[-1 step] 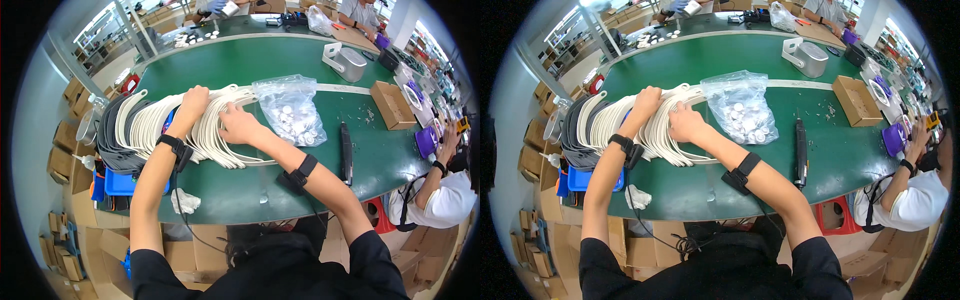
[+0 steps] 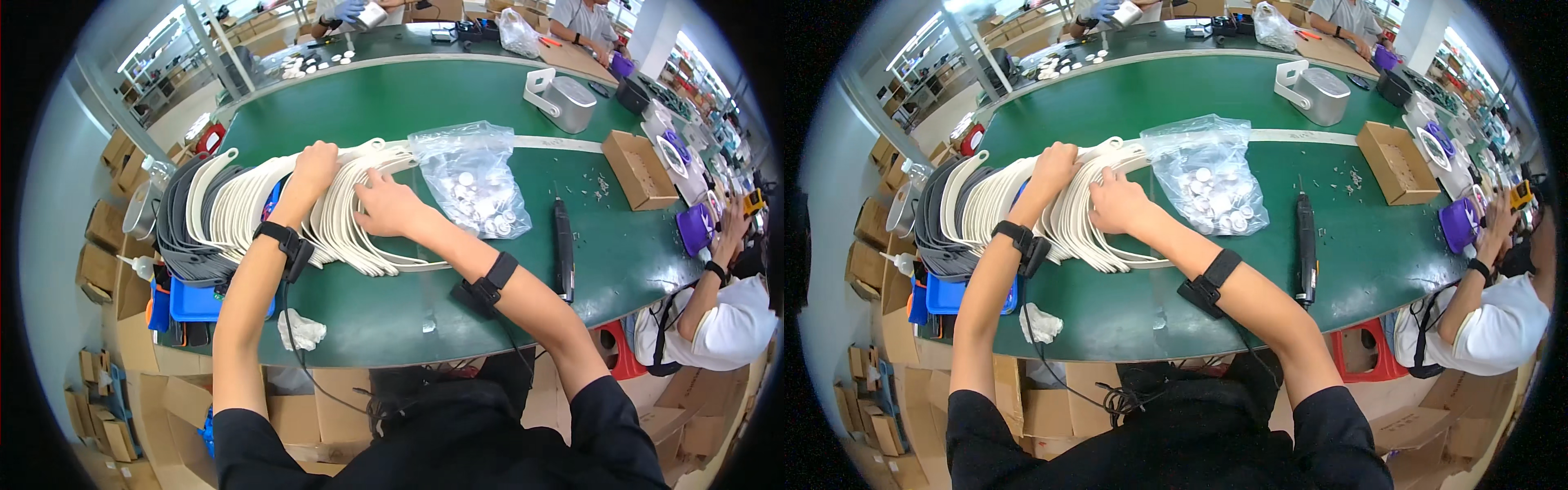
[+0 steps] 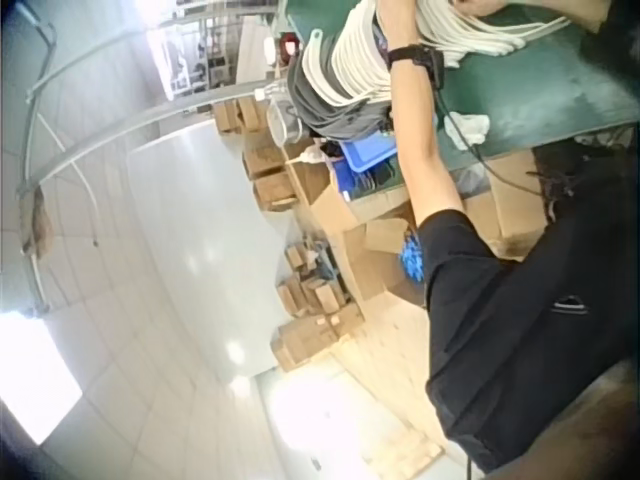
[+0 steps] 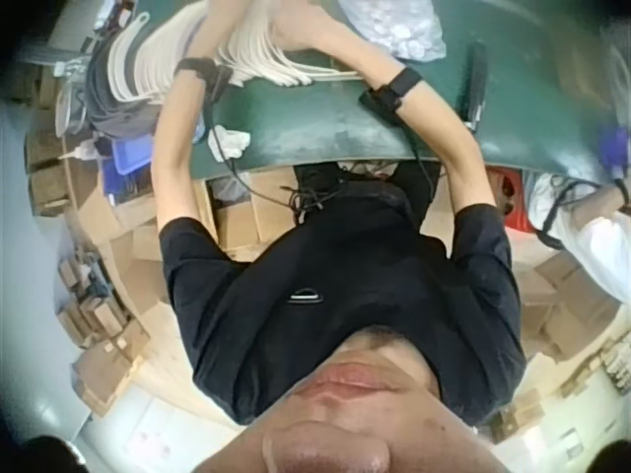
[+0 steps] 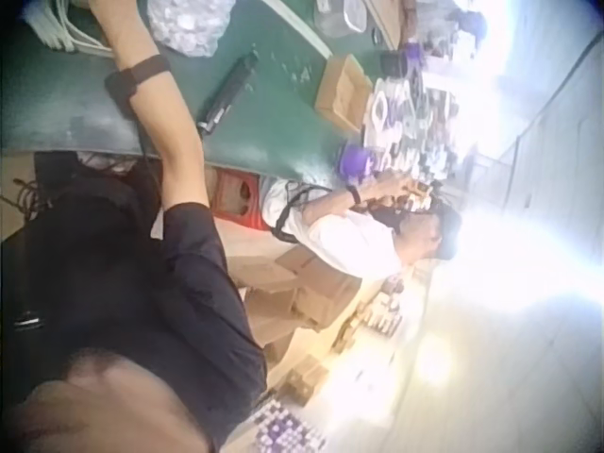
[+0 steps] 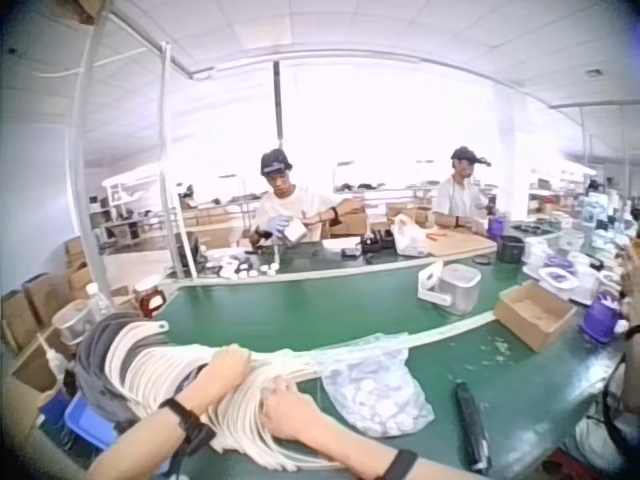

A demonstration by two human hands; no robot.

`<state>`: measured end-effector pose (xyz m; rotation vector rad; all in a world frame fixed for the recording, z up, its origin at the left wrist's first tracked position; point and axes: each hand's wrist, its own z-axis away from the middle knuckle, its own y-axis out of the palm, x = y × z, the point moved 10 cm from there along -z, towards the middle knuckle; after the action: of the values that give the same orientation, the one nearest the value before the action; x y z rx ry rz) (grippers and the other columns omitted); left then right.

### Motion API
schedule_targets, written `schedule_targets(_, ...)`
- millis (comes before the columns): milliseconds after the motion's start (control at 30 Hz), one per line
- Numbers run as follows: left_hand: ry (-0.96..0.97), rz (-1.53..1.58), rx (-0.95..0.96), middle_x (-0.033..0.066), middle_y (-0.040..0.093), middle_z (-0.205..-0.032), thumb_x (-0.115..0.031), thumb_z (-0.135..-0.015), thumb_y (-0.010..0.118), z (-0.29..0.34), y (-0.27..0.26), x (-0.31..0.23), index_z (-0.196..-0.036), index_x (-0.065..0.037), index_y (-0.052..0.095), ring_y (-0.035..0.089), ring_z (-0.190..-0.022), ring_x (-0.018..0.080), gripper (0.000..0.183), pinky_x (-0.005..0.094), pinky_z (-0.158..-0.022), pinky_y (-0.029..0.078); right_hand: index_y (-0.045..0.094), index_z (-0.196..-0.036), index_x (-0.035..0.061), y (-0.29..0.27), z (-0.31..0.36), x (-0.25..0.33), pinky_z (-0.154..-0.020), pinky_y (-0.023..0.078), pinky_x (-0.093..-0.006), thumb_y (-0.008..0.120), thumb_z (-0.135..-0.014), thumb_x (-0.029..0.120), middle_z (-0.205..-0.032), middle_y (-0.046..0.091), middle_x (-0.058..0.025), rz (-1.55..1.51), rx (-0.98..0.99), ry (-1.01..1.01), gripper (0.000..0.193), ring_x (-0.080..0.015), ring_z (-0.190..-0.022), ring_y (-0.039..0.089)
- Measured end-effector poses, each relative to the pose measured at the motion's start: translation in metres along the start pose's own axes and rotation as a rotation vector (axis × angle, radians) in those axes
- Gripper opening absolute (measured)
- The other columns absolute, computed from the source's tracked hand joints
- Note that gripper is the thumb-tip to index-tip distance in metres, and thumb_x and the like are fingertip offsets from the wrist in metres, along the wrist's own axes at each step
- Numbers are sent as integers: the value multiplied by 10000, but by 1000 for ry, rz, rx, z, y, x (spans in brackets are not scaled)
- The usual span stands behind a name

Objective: The person assembles small electronic devices on a green workbench. They use a power screwdriver to secure circuit boards into white and purple plastic housings, then attach fan grilles and other components. The person handles multiple units sequentially, retrieving parts from nearby boxes and organizing them on the table.

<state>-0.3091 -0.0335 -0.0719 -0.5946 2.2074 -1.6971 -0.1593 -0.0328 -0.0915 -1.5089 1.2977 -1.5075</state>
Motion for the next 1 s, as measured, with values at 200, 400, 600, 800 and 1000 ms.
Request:
schedule_targets(200, 0, -67, 172, 265, 707, -906, -149, -708, 756, -11, 9, 13, -842, 13, 723, 715, -876, 398, 213, 472, -804, 575, 605, -1236, -24, 2, 6, -5, -946, 531, -494, 657, -881, 353, -1249, 576, -324, -99, 77, 176, 520, -454, -1113, 628)
schedule_targets(400, 206, 216, 62, 241, 707, -829, -122, -767, 672, 20, -73, -26, -822, 6, 740, 714, -779, 363, 156, 410, -725, 562, 713, -945, -25, 26, -9, 2, -853, 579, -449, 702, -738, 199, -1038, 704, -268, -263, 118, 204, 305, -372, -963, 717)
schedule_targets(600, 769, 649, -326, 68, 679, -802, -77, -891, 602, 237, -308, -186, -935, 16, 697, 629, -711, 176, 140, 354, -683, 507, 743, -1104, 47, 37, -39, 13, -948, 543, -442, 749, -744, 215, -1148, 715, -178, -156, 119, 151, 398, -323, -1116, 676)
schedule_targets(800, 740, 887, 0, 84, 675, -818, -108, -912, 614, 270, -234, -258, -945, 17, 688, 627, -726, 188, 149, 352, -698, 510, 731, -885, 1, -50, 55, 68, -670, 539, -454, 689, -762, 175, -826, 710, -159, 0, -163, -121, 218, -320, -809, 700)
schedule_targets(1000, 796, 1014, 89, 100, 671, -834, -139, -933, 626, 285, -217, -276, -956, 19, 679, 625, -742, 200, 168, 351, -714, 512, 566, -1175, 12, -148, 303, 81, -798, 514, -435, 618, -961, 214, -1016, 587, -176, -540, 6, -352, 299, -342, -961, 618)
